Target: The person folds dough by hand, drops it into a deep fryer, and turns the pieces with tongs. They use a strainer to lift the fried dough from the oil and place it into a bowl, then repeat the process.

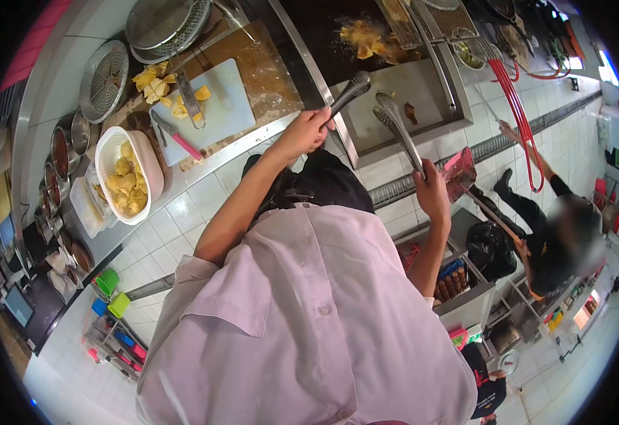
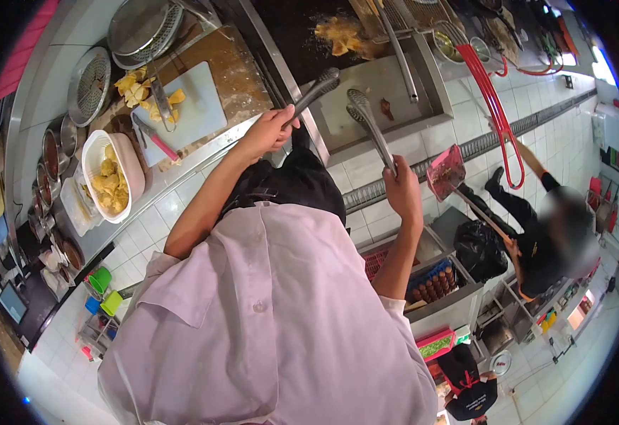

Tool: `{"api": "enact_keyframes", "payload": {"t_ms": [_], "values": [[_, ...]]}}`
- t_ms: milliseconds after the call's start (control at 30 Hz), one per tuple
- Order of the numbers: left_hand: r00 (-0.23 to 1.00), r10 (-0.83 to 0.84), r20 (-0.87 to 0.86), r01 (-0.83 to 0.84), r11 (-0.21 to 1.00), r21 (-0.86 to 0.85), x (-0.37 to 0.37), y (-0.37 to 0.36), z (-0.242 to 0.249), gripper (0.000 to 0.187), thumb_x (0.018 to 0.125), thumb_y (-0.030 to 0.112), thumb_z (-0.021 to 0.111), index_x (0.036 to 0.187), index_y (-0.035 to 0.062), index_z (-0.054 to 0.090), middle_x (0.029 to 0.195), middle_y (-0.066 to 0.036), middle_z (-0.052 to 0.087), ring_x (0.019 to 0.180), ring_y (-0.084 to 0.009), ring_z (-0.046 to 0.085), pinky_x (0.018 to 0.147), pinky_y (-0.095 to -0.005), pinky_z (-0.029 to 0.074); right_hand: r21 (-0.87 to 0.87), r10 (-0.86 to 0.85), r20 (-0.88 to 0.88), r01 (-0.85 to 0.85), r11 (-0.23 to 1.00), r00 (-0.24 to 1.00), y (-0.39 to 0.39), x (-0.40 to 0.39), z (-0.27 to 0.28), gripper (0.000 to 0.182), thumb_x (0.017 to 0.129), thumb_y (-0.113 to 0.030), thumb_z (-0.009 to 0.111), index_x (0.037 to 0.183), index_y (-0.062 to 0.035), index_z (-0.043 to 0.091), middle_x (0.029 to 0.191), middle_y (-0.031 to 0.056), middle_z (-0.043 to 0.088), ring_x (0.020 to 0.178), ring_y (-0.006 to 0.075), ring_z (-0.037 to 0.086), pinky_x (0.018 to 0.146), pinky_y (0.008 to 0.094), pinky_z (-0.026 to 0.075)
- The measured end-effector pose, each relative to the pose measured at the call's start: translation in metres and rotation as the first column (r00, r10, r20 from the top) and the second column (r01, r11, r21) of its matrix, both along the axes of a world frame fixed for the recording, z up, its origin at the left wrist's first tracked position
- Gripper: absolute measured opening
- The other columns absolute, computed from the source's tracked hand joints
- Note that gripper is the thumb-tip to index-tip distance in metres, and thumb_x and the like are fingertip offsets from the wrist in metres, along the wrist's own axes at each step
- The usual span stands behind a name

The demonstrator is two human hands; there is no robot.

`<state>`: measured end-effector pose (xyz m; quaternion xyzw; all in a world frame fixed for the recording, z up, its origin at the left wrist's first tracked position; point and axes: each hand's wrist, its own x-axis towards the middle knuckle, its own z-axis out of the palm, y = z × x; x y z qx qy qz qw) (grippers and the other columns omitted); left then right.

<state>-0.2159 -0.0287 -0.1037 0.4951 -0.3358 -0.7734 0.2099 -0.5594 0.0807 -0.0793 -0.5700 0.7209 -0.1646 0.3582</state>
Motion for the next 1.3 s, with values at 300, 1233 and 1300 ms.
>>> {"api": "enact_keyframes", "payload": {"t_ms": [300,1233,1300], "values": [[0.908,0.122,-0.401,-0.001,0.957,0.289,0.009,0.008,0.009,0.05,0.11,0.059,0.042,0.102,0.0109,0.056,0.055,0.011,0.028,0.042,-0.0043,0.023,0.04,-0.0247,0.018,0.231,-0.28,0.646,0.167,0.958,0.71,-0.007,0.04,0.027,0.034,0.107,-0.02,0.048,0.129,0.0013,0.063,0.06,-0.005,0.042,0.049,0.0047,0.036,0.045,0.0249,0.027],[0.338,0.839,0.426,-0.022,0.459,-0.888,0.506,-0.016,0.024,0.049,0.102,0.029,0.064,0.14,-0.0028,0.055,0.125,-0.029,0.066,0.111,-0.0407,0.068,0.093,-0.0446,0.054,-0.486,0.555,0.099,-0.447,0.751,0.826,-0.268,0.487,-0.015,0.058,0.099,-0.017,0.069,0.147,0.0018,0.04,0.118,0.0191,0.065,0.085,0.0258,0.07,0.079,0.0375,0.057],[0.381,0.825,0.417,-0.092,0.483,-0.871,0.515,-0.004,0.022,0.051,0.101,0.019,0.067,0.146,0.0,0.052,0.125,-0.024,0.066,0.103,-0.0333,0.069,0.089,-0.0405,0.056,-0.579,0.535,0.048,-0.413,0.703,0.843,-0.259,0.498,-0.019,0.056,0.095,-0.009,0.069,0.144,0.0021,0.046,0.124,0.0222,0.062,0.087,0.031,0.07,0.08,0.039,0.057]]}}
